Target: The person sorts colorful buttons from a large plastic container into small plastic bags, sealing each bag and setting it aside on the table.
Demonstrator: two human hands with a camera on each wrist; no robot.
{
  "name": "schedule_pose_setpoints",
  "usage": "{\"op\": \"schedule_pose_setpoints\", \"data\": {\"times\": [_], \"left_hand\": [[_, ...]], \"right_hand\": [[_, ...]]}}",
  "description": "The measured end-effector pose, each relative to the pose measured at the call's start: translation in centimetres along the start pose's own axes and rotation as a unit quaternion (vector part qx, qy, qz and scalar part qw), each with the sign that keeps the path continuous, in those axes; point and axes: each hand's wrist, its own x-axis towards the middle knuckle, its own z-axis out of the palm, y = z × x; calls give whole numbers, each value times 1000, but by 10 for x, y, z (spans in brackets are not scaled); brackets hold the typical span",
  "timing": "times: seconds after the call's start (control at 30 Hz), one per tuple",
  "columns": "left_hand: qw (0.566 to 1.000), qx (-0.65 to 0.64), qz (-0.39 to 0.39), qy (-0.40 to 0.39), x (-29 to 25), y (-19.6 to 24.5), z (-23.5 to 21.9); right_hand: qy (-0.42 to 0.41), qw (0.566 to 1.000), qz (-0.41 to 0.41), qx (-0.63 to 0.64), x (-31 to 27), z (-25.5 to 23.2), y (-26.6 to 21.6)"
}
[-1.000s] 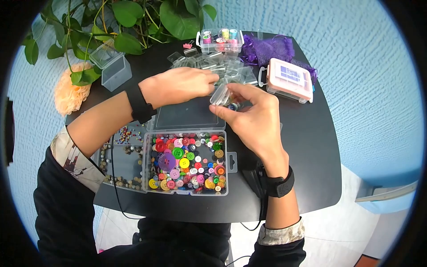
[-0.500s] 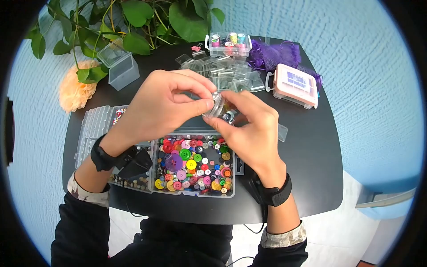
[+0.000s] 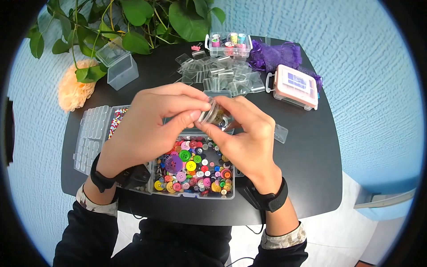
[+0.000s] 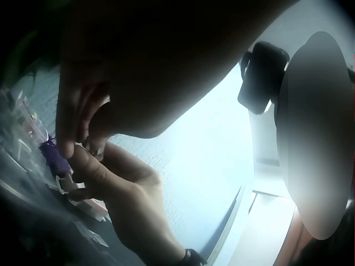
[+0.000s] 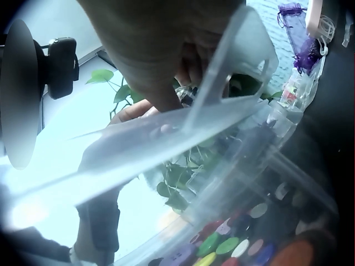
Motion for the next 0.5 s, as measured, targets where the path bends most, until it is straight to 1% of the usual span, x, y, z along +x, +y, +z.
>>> {"op": "schedule_pose_setpoints", "data": {"times": [0.07,0.1,0.17,0.2,0.27,0.3,0.37,0.4,0.47,0.5], "left_hand": [[998,-34,-51,-15,-1,3,-4],[998,-34,-51,-15,-3,1,-1],[1000,-7,19,9,-4,-2,6],[1000,-7,19,10,-5,-3,6],[1000,-26,-6,-6,-4,-2,5],[1000,-27,-6,-6,-4,-2,4],[996,-73,-46,11,-5,-2,-1],[996,-73,-46,11,-5,-1,-1],[978,-177,-92,63,-7,3,-1],[978,-177,-93,64,-8,3,0]], "right_hand": [[-2,1000,-2,7,-1,1,-3],[-2,1000,-2,6,-1,1,-3],[7,1000,-1,16,-2,2,-3],[6,1000,-1,16,-2,2,-2],[-4,1000,-7,7,-2,0,-1],[-4,1000,-7,6,-2,0,-1],[6,999,-31,25,-1,3,-4],[6,999,-31,26,0,3,-5],[3,998,-19,52,-1,4,-7],[2,998,-18,52,-1,4,-8]]}}
